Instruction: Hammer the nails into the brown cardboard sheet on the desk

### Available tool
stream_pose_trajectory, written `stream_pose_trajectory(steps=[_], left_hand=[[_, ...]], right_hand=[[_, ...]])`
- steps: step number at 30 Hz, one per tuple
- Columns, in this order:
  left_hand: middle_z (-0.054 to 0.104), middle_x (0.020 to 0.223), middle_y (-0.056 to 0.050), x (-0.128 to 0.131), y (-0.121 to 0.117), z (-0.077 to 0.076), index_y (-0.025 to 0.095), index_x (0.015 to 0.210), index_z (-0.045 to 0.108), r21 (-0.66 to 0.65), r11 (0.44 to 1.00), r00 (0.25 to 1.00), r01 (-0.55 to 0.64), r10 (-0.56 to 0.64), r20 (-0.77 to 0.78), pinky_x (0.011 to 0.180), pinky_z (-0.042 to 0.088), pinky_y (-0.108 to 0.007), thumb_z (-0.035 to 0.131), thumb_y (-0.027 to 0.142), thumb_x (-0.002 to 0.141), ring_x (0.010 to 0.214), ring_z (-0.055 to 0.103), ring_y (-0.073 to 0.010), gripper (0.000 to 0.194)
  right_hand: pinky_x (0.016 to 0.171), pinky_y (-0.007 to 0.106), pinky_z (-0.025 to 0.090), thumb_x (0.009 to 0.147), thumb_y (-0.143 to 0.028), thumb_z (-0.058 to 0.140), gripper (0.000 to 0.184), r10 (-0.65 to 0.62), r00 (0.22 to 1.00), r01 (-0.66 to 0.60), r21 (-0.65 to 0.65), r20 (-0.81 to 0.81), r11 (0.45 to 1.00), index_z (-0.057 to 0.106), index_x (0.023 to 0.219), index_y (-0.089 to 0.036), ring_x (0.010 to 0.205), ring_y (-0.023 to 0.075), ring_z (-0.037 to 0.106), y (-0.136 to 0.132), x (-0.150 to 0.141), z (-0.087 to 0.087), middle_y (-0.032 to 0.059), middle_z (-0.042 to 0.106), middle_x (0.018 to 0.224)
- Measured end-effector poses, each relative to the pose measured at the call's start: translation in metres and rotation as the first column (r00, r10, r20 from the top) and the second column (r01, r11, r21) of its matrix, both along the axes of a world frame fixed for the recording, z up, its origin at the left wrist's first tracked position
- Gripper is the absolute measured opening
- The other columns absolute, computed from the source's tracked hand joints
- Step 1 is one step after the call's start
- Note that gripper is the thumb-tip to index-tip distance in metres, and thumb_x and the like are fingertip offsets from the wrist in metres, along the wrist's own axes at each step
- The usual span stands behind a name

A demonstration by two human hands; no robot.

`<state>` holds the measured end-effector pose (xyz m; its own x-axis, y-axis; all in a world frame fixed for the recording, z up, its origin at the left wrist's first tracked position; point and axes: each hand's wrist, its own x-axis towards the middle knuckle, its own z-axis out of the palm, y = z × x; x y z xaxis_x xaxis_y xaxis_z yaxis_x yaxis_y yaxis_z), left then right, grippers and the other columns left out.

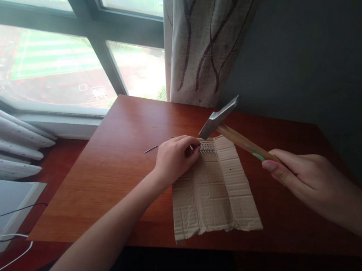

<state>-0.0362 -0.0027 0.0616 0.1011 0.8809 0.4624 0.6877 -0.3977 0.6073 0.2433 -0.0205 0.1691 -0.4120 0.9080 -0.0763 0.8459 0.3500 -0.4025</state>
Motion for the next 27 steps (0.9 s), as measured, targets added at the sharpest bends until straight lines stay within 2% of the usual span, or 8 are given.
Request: stream_pose_trajectory(steps=[5, 10, 15, 19, 22, 24, 27], left_hand=[[0.076, 0.079, 0.001, 0.0, 0.0, 0.002, 0.022, 0.087, 0.073, -0.034, 0.999, 1.0, 0.003, -0.004, -0.029, 0.066, 0.048, -0.026, 0.067, 0.018, 0.088, 0.07, 0.069, -0.0148, 0.008], [0.075, 0.08, 0.001, -0.001, -0.001, 0.004, 0.021, 0.088, 0.073, -0.043, 0.999, 0.999, 0.014, -0.015, -0.036, 0.064, 0.047, -0.026, 0.067, 0.017, 0.088, 0.069, 0.068, -0.0142, 0.007], [0.074, 0.082, 0.0, -0.006, -0.001, 0.002, 0.021, 0.095, 0.072, -0.004, 0.999, 0.999, 0.048, -0.049, -0.024, 0.063, 0.05, -0.026, 0.067, 0.019, 0.09, 0.069, 0.067, -0.0136, 0.007], [0.076, 0.093, -0.004, -0.014, -0.008, 0.011, 0.021, 0.102, 0.072, 0.086, 0.994, 0.997, 0.068, -0.064, -0.048, 0.071, 0.055, -0.03, 0.067, 0.025, 0.093, 0.079, 0.07, -0.0169, 0.01], [0.077, 0.098, -0.004, -0.013, -0.021, 0.022, 0.021, 0.095, 0.073, 0.143, 0.976, 0.98, 0.166, -0.148, -0.129, 0.077, 0.057, -0.034, 0.063, 0.025, 0.097, 0.089, 0.07, -0.02, 0.011], [0.078, 0.105, -0.004, -0.008, -0.032, 0.025, 0.021, 0.097, 0.074, 0.113, 0.954, 0.943, 0.276, -0.246, -0.226, 0.078, 0.058, -0.036, 0.061, 0.023, 0.097, 0.093, 0.068, -0.0225, 0.013], [0.077, 0.117, -0.005, 0.001, -0.042, 0.021, 0.02, 0.104, 0.075, 0.042, 0.92, 0.882, 0.389, -0.359, -0.307, 0.082, 0.059, -0.04, 0.06, 0.023, 0.096, 0.099, 0.066, -0.0252, 0.017]], right_hand=[[0.053, 0.033, 0.032, 0.102, -0.068, 0.035, 0.055, 0.006, 0.999, -0.004, -0.041, 0.049, 0.999, 0.048, 0.071, -0.025, 0.05, 0.0159, 0.05, 0.0, -0.001, -0.006, -0.001, 0.052, 0.057], [0.053, 0.032, 0.032, 0.103, -0.067, 0.035, 0.055, 0.009, 0.999, -0.008, -0.041, 0.038, 0.999, 0.049, 0.071, -0.024, 0.05, 0.0152, 0.05, -0.001, 0.001, -0.007, -0.0016, 0.051, 0.057], [0.053, 0.032, 0.032, 0.103, -0.067, 0.035, 0.054, -0.01, 0.999, 0.012, -0.047, 0.034, 0.999, 0.049, 0.073, -0.024, 0.05, 0.0153, 0.049, -0.002, 0.006, -0.008, -0.0018, 0.051, 0.057], [0.053, 0.032, 0.032, 0.103, -0.067, 0.036, 0.054, -0.022, 0.999, 0.024, -0.042, 0.029, 0.999, 0.048, 0.072, -0.024, 0.051, 0.0149, 0.049, -0.003, 0.008, -0.009, -0.0019, 0.051, 0.058], [0.052, 0.031, 0.031, 0.103, -0.068, 0.036, 0.055, -0.024, 1.0, 0.025, -0.03, 0.014, 0.999, 0.046, 0.07, -0.024, 0.049, 0.0139, 0.047, -0.004, 0.008, -0.008, -0.0027, 0.048, 0.057], [0.052, 0.031, 0.031, 0.103, -0.068, 0.036, 0.056, -0.024, 1.0, 0.024, -0.031, 0.001, 0.999, 0.046, 0.07, -0.024, 0.049, 0.0135, 0.047, -0.006, 0.007, -0.008, -0.003, 0.047, 0.057], [0.052, 0.03, 0.032, 0.103, -0.068, 0.037, 0.055, -0.028, 1.0, 0.028, -0.038, -0.002, 0.999, 0.047, 0.071, -0.024, 0.05, 0.0137, 0.048, -0.008, 0.006, -0.007, -0.0028, 0.049, 0.058]])
